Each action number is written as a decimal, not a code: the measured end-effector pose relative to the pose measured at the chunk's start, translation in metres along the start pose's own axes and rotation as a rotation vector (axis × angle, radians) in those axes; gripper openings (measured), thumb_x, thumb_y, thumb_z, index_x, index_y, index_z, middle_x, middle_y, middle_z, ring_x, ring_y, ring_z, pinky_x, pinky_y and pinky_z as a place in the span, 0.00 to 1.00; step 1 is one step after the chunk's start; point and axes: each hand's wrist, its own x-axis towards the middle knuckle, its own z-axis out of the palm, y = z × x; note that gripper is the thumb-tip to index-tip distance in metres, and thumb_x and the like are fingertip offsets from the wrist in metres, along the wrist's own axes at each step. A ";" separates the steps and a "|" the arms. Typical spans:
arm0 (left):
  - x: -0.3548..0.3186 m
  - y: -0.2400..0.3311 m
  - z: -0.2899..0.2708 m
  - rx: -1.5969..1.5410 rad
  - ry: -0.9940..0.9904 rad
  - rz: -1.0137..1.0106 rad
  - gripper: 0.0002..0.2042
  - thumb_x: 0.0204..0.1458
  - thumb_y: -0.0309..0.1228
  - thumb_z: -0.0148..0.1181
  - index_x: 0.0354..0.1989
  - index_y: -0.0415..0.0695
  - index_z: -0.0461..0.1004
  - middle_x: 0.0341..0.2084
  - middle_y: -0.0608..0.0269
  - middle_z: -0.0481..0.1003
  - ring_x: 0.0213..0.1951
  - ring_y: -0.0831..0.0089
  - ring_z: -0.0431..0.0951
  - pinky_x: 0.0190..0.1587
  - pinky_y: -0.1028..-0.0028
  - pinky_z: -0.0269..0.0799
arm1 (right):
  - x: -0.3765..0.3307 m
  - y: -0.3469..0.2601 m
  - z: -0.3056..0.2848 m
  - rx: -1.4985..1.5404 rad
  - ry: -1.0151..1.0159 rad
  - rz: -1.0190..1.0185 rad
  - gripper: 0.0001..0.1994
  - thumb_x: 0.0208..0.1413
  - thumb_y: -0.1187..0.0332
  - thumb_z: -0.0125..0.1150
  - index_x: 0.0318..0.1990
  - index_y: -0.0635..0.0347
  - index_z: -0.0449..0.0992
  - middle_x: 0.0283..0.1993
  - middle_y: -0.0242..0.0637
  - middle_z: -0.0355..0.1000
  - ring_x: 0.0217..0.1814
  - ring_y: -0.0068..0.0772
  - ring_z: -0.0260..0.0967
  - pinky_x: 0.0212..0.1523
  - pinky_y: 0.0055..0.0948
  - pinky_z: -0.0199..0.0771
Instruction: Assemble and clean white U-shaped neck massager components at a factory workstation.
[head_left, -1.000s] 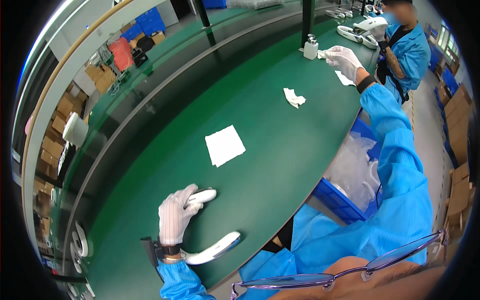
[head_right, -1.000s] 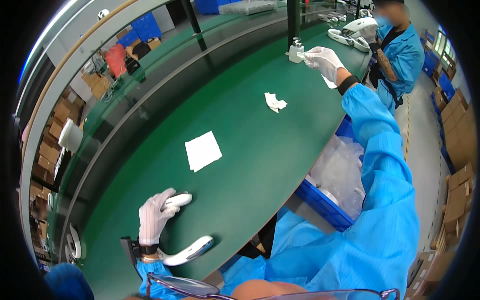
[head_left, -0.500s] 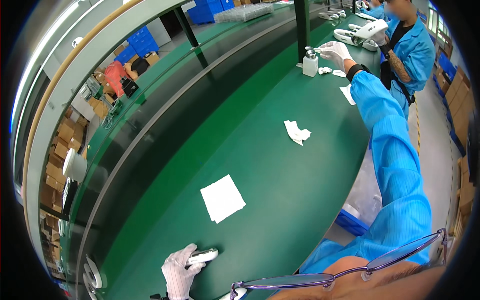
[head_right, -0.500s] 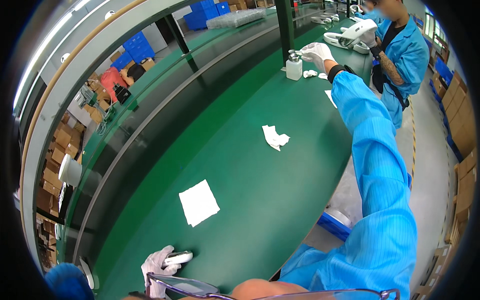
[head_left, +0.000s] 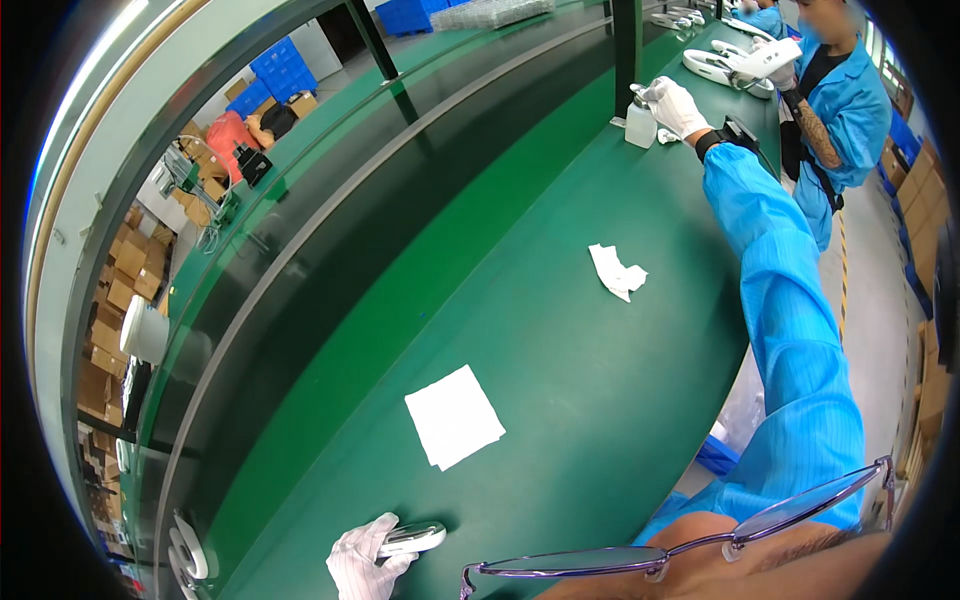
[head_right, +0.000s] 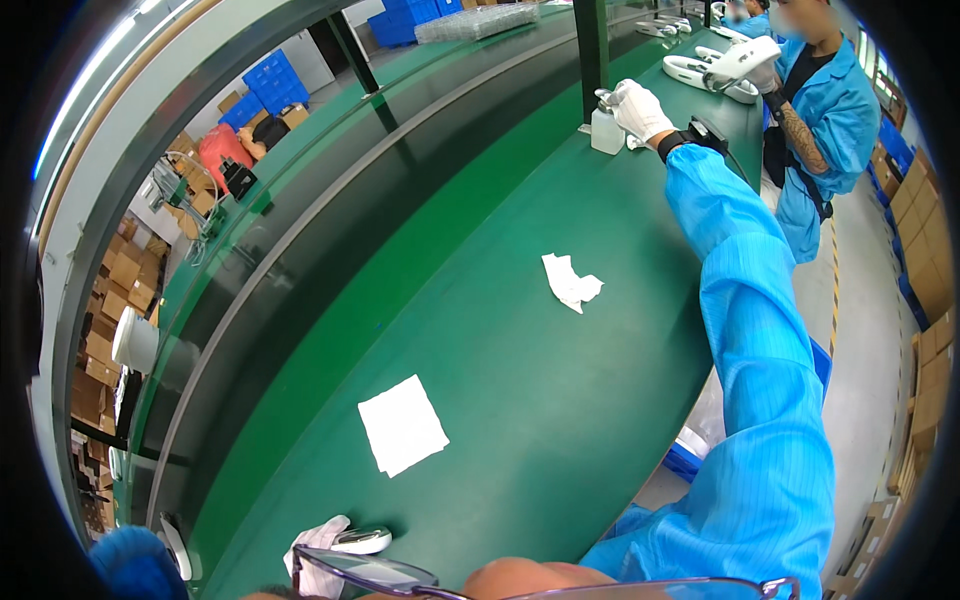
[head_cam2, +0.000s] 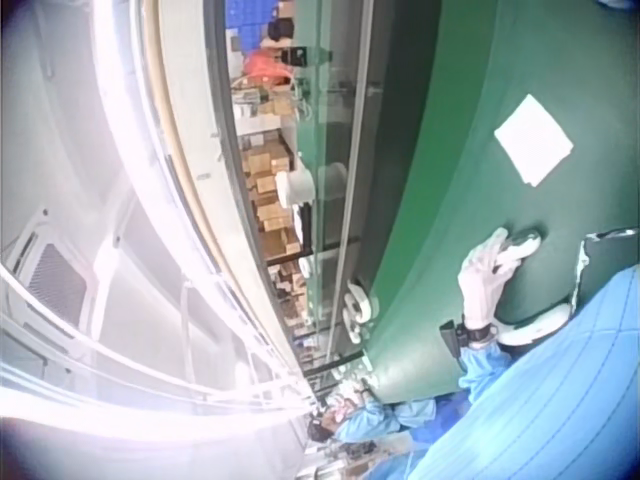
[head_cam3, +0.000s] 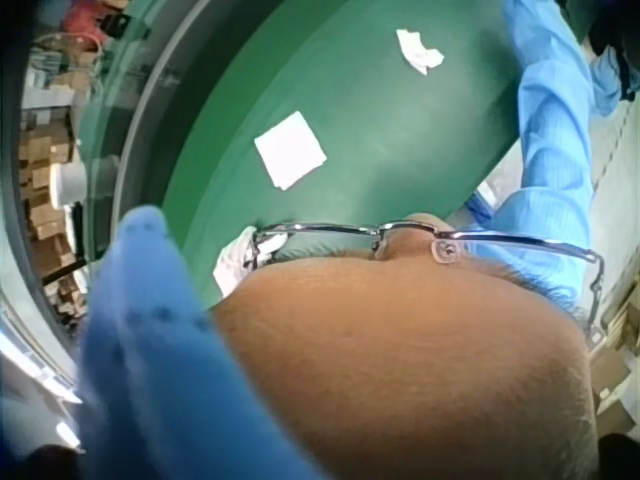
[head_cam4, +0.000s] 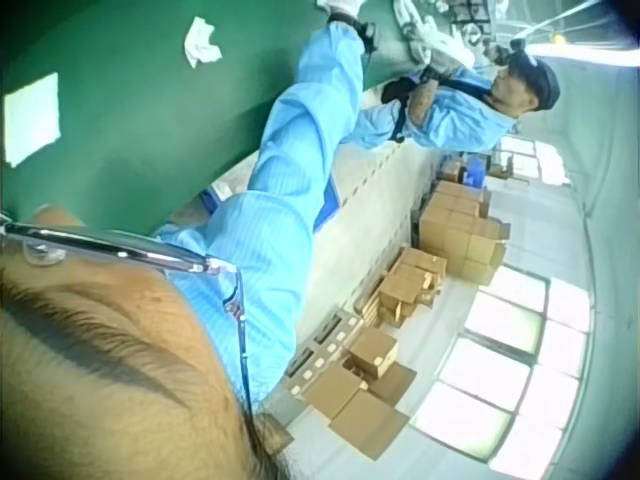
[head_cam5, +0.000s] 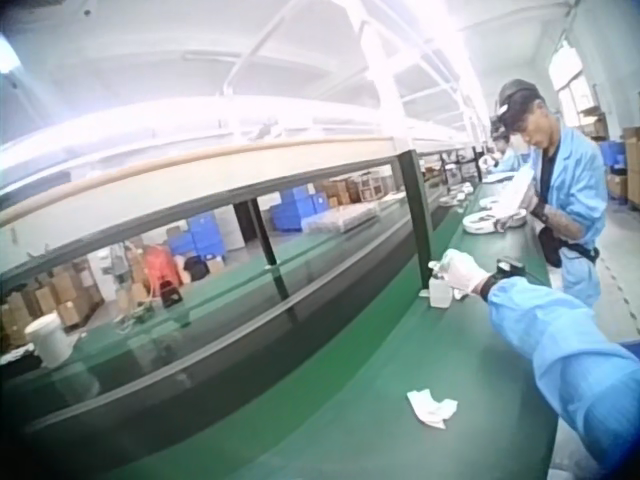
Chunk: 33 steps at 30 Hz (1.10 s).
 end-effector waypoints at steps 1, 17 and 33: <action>0.001 0.000 -0.001 -0.004 -0.006 -0.002 0.28 0.45 0.34 0.70 0.58 0.50 0.74 0.50 0.59 0.78 0.50 0.59 0.77 0.55 0.63 0.72 | -0.002 0.004 -0.004 -0.005 -0.002 -0.151 0.07 0.55 0.68 0.60 0.38 0.51 0.84 0.39 0.46 0.75 0.42 0.51 0.76 0.44 0.41 0.76; -0.003 -0.002 0.003 0.009 0.087 0.054 0.29 0.43 0.34 0.72 0.58 0.51 0.74 0.48 0.61 0.79 0.48 0.60 0.78 0.53 0.65 0.73 | 0.018 0.012 -0.012 -0.239 -0.191 -0.132 0.08 0.51 0.71 0.62 0.38 0.50 0.85 0.38 0.45 0.75 0.41 0.51 0.76 0.43 0.42 0.76; -0.004 -0.006 0.009 -0.036 0.077 0.008 0.29 0.43 0.35 0.72 0.58 0.51 0.74 0.49 0.62 0.78 0.49 0.60 0.78 0.52 0.65 0.73 | 0.012 -0.005 -0.010 -0.178 -0.154 -0.156 0.12 0.50 0.75 0.62 0.42 0.52 0.84 0.40 0.47 0.74 0.44 0.53 0.76 0.45 0.42 0.76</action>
